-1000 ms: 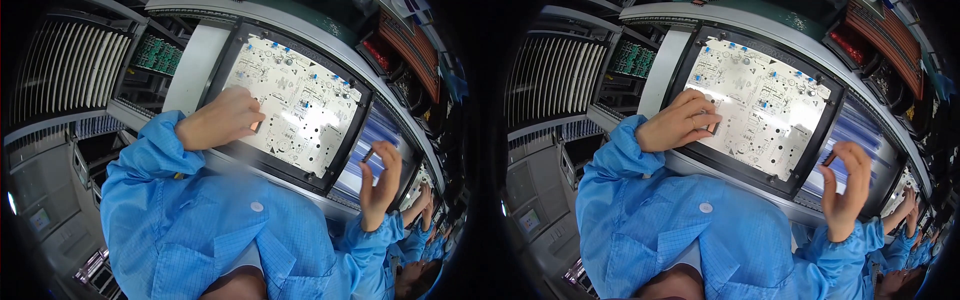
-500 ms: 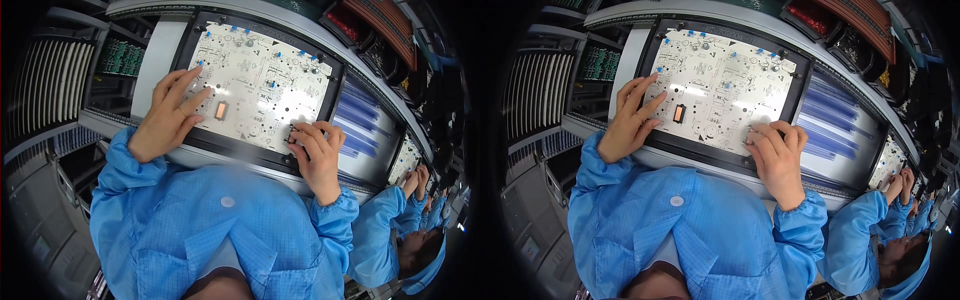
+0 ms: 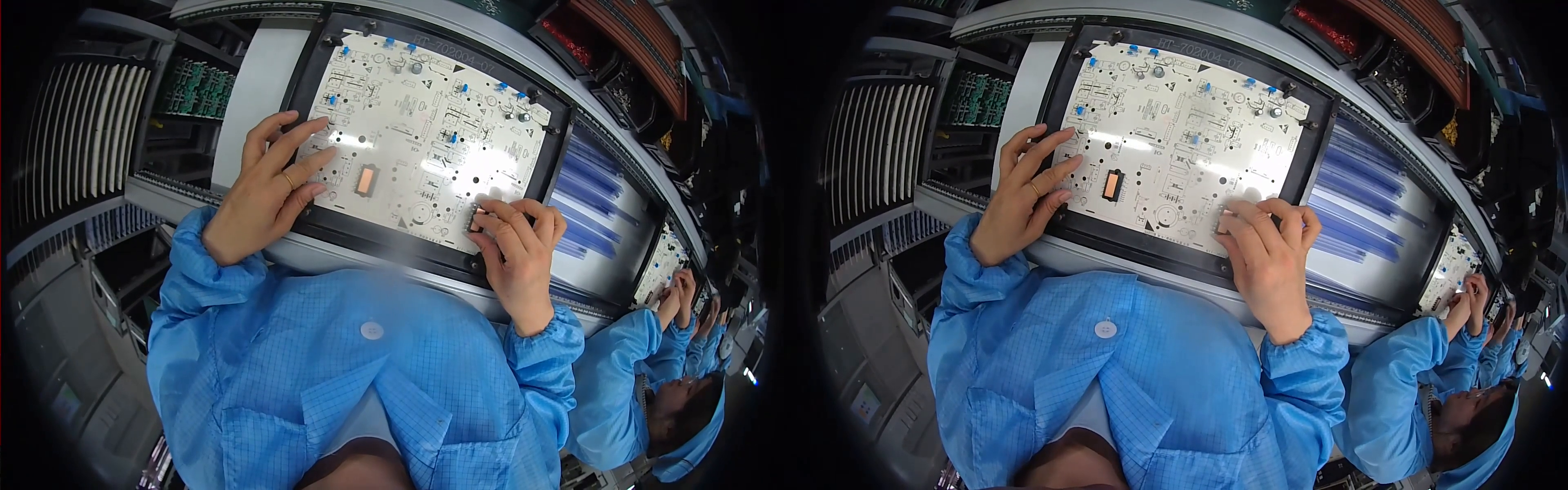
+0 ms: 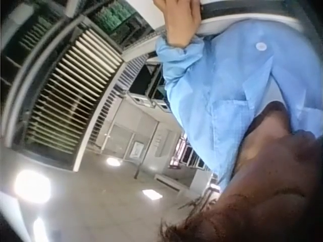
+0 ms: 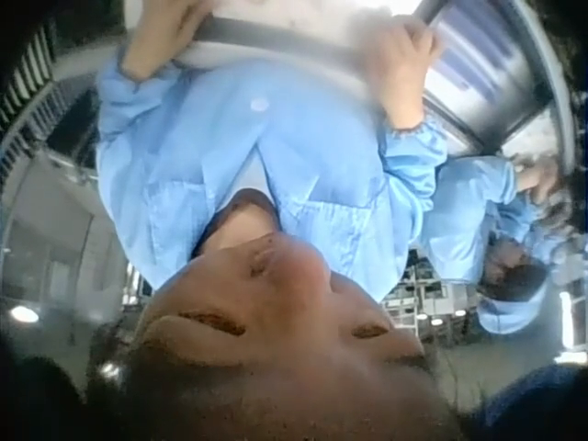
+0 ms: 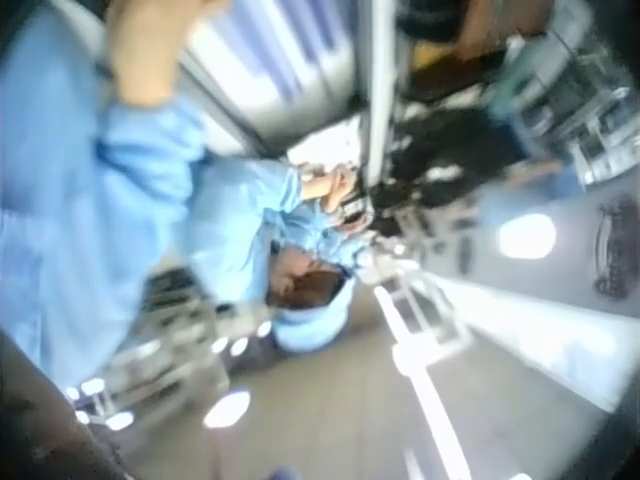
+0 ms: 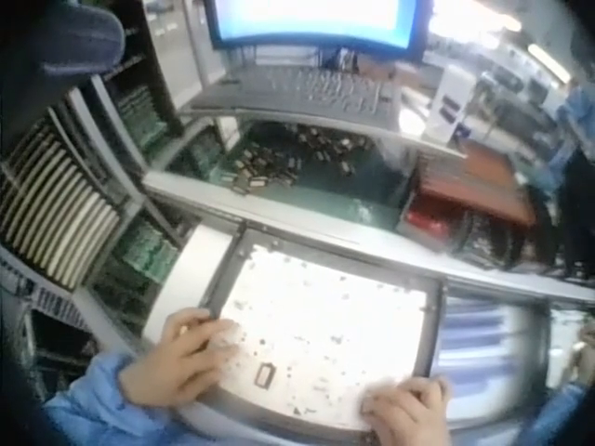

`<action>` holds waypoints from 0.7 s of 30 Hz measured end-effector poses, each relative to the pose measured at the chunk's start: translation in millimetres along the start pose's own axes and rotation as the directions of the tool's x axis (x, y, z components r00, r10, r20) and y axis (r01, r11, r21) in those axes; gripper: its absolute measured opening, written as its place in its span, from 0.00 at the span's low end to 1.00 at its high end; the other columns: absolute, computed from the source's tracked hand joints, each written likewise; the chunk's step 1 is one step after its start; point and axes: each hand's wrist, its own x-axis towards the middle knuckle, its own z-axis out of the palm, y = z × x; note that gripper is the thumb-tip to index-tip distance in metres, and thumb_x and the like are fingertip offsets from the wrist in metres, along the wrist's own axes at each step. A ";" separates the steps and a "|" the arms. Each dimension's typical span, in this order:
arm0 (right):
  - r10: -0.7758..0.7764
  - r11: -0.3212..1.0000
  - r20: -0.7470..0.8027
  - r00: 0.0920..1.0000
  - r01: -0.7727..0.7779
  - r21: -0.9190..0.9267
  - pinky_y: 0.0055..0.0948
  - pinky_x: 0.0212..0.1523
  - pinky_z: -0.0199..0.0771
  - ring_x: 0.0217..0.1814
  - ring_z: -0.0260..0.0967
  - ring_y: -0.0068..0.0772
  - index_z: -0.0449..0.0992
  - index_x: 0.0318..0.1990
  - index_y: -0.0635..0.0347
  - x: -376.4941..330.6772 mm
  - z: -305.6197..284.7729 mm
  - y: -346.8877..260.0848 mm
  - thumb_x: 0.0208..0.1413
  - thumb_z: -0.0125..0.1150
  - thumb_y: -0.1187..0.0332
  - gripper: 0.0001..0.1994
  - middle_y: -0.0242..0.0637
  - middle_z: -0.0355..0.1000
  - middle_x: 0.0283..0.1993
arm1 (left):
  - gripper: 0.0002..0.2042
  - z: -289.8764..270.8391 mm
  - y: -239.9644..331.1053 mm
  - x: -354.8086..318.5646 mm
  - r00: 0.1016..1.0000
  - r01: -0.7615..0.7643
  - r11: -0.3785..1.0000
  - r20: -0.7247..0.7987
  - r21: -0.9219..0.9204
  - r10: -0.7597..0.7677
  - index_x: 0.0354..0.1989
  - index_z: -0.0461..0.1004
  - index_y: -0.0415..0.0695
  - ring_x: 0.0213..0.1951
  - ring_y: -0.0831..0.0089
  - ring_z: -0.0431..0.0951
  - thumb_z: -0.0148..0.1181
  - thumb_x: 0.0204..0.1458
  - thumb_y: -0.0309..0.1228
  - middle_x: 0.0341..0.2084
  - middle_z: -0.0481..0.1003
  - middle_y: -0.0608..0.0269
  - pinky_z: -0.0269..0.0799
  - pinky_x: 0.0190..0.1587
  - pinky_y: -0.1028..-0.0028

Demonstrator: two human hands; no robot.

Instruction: The person places a circuit board into a frame, inserts small electronic components into it by hand, and sets it aside. They then retrieve a new frame and circuit board from a rack to repeat the assembly process.

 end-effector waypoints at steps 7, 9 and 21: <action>0.020 1.000 -0.004 1.000 -0.020 -0.003 0.41 0.51 0.54 0.47 0.63 0.35 0.76 0.35 0.55 -1.4 0.9 0.9 0.38 0.68 0.73 0.13 0.27 0.73 0.44 | 0.19 -1.6 -5.1 1.1 0.999 -0.006 1.000 -0.031 0.003 0.006 0.51 0.73 0.47 0.63 0.54 0.52 0.60 0.49 0.25 0.61 0.62 0.62 0.55 0.60 0.60; 0.017 1.000 -0.002 1.000 -0.017 -0.017 0.40 0.51 0.54 0.47 0.63 0.35 0.76 0.34 0.56 -0.3 1.4 1.1 0.38 0.68 0.73 0.13 0.27 0.73 0.44 | 0.19 -1.7 -8.0 1.5 0.999 -0.007 1.000 -0.031 0.013 0.007 0.51 0.73 0.47 0.63 0.54 0.52 0.60 0.48 0.25 0.61 0.62 0.61 0.55 0.60 0.60; -0.037 0.995 0.017 0.999 0.036 0.092 0.38 0.47 0.61 0.47 0.64 0.40 0.80 0.37 0.56 42.8 -39.1 15.8 0.36 0.66 0.77 0.15 0.33 0.73 0.47 | 0.20 22.7 -34.2 -14.9 0.871 0.370 0.701 -0.036 -0.610 -0.490 0.60 0.58 0.34 0.54 0.60 0.69 0.45 0.61 0.27 0.51 0.68 0.47 0.60 0.57 0.72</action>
